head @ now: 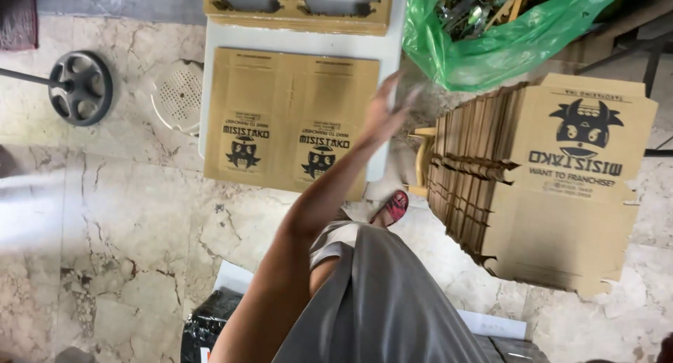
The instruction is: The person assembles flat cardboard boxes by folding the flaps and interlocking the tabs. They handle multiple boxes, folding them into shape and stacking them on a white table.
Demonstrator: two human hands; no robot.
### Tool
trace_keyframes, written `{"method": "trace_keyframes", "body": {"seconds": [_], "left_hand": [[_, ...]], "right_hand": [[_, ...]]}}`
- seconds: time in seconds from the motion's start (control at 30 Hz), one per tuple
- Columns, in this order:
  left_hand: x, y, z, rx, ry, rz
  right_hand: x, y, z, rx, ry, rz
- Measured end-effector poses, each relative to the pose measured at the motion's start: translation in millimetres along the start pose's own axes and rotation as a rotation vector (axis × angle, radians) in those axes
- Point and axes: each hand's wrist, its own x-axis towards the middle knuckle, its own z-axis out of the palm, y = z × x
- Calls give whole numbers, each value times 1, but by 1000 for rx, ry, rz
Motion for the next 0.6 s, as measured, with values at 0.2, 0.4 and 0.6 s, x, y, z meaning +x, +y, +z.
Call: {"method": "trace_keyframes", "body": {"seconds": [0.2,0.4,0.6], "left_hand": [[-112,-148,-229,622,324,-135],[-137,-254,-413,803,491,-640],[-117,-275,-460,618,329,-672]], "right_hand": [[-126,-59,176,-41,-561,111],[-289,70,357,-627,-843,159],[-331,107,425,-831,-547,87]]}}
